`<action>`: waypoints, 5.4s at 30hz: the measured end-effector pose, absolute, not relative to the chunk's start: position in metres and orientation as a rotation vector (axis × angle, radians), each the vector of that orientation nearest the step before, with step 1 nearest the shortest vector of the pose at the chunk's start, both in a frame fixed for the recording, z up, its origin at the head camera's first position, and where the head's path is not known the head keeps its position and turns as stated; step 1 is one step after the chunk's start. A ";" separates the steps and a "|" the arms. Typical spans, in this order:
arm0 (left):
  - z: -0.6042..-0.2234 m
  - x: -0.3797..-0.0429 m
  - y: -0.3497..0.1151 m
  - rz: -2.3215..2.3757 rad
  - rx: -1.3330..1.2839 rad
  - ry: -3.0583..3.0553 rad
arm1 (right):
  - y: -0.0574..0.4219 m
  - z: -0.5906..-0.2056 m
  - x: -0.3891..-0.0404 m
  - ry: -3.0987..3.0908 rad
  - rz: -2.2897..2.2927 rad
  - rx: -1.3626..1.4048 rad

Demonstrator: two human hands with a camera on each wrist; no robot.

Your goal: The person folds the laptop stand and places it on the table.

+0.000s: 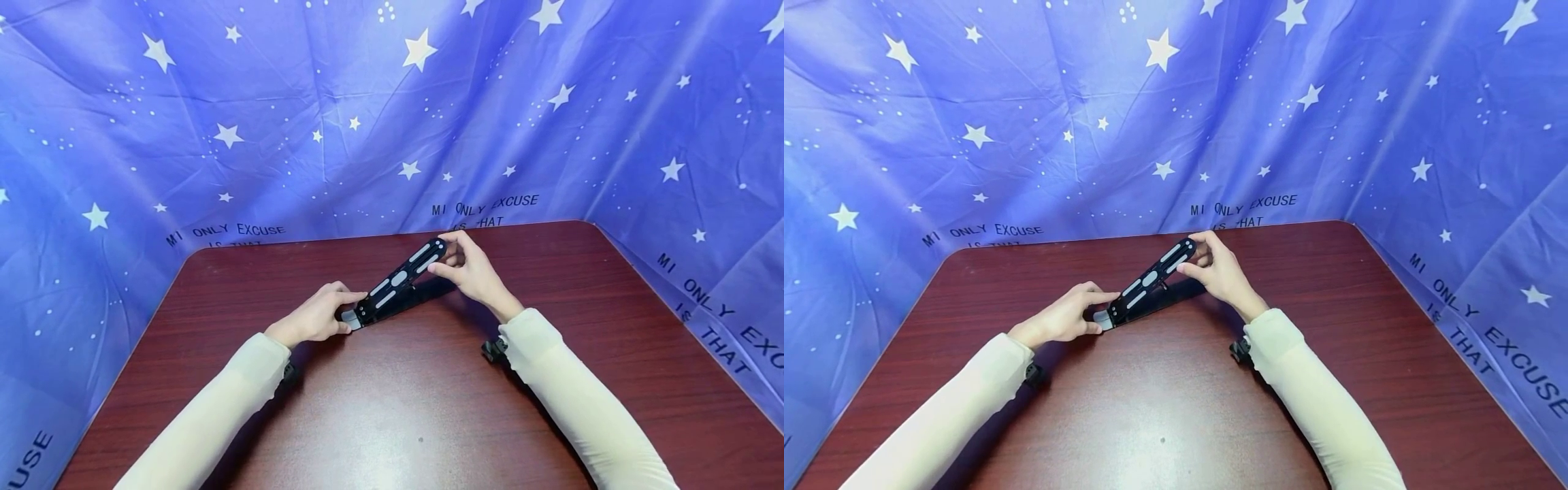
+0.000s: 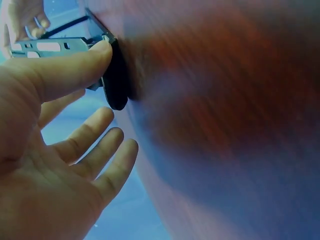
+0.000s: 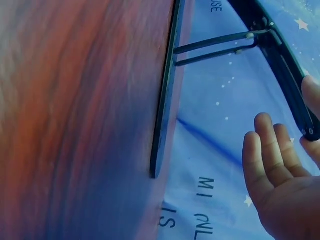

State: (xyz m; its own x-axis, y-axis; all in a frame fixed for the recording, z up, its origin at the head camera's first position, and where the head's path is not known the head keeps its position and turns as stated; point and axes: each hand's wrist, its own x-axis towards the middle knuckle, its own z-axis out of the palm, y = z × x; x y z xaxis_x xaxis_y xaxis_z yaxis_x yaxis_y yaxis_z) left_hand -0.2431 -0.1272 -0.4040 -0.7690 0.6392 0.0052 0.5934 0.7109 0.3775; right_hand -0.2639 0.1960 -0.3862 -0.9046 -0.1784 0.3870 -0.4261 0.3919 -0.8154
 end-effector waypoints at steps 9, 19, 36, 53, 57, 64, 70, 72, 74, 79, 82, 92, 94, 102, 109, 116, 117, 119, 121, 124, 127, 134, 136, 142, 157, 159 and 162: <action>-0.405 -0.254 -0.133 0.554 1.065 2.825 | 0.185 -0.386 -0.252 -2.398 1.485 0.445; -0.408 -0.258 -0.136 0.588 1.019 2.841 | 0.183 -0.382 -0.247 -2.424 1.460 0.445; -0.413 -0.260 -0.118 0.864 0.969 2.898 | 0.210 -0.348 -0.243 -2.560 1.593 0.743; -0.406 -0.271 -0.117 0.803 0.976 2.867 | 0.205 -0.346 -0.227 -2.517 1.698 0.732; -0.405 -0.276 -0.118 0.799 0.975 2.862 | 0.201 -0.344 -0.223 -2.512 1.673 0.719; -0.405 -0.280 -0.118 0.828 0.962 2.853 | 0.195 -0.339 -0.216 -2.538 1.700 0.704; -0.406 -0.280 -0.119 0.825 0.901 2.852 | 0.196 -0.337 -0.217 -2.585 1.702 0.726; -0.407 -0.279 -0.121 0.824 0.859 2.867 | 0.197 -0.338 -0.219 -2.602 1.703 0.739; -0.407 -0.277 -0.124 0.831 0.780 2.882 | 0.198 -0.339 -0.221 -2.608 1.713 0.763; -0.409 -0.271 -0.132 0.839 0.602 2.931 | 0.199 -0.342 -0.226 -2.612 1.735 0.814; -0.410 -0.270 -0.135 0.815 0.567 2.947 | 0.200 -0.342 -0.228 -2.609 1.737 0.820; -0.413 -0.271 -0.136 0.727 0.425 3.003 | 0.206 -0.343 -0.229 -2.620 1.761 0.840; -0.412 -0.271 -0.135 0.734 0.391 3.017 | 0.206 -0.343 -0.228 -2.611 1.767 0.845; -0.410 -0.271 -0.130 0.747 0.270 3.026 | 0.206 -0.348 -0.231 -2.567 1.833 0.847; -0.408 -0.273 -0.130 0.720 0.300 3.023 | 0.208 -0.364 -0.240 -2.549 1.819 0.868; -0.408 -0.283 -0.129 0.719 0.369 2.975 | 0.201 -0.359 -0.232 -2.621 1.710 0.838; -0.408 -0.285 -0.130 0.718 0.386 2.969 | 0.200 -0.357 -0.230 -2.640 1.687 0.829; -0.409 -0.288 -0.131 0.715 0.421 2.954 | 0.196 -0.354 -0.226 -2.682 1.630 0.806; -0.409 -0.292 -0.132 0.712 0.463 2.944 | 0.193 -0.352 -0.223 -2.702 1.605 0.799; -0.409 -0.297 -0.135 0.692 0.525 2.925 | 0.189 -0.349 -0.218 -2.715 1.583 0.818; -0.407 -0.300 -0.137 0.660 0.579 2.913 | 0.187 -0.350 -0.217 -2.710 1.585 0.865; -0.403 -0.308 -0.135 0.628 0.636 2.879 | 0.184 -0.353 -0.216 -2.713 1.646 0.895; -0.403 -0.309 -0.134 0.638 0.647 2.872 | 0.183 -0.353 -0.215 -2.716 1.658 0.898; -0.406 -0.309 -0.130 0.733 0.582 2.836 | 0.184 -0.353 -0.215 -2.732 1.684 0.909; -0.409 -0.301 -0.121 0.871 0.404 2.825 | 0.193 -0.359 -0.222 -2.718 1.779 0.969; -0.410 -0.302 -0.122 0.878 0.412 2.819 | 0.190 -0.359 -0.220 -2.720 1.746 0.965; -0.411 -0.306 -0.124 0.880 0.445 2.809 | 0.185 -0.358 -0.216 -2.721 1.742 0.934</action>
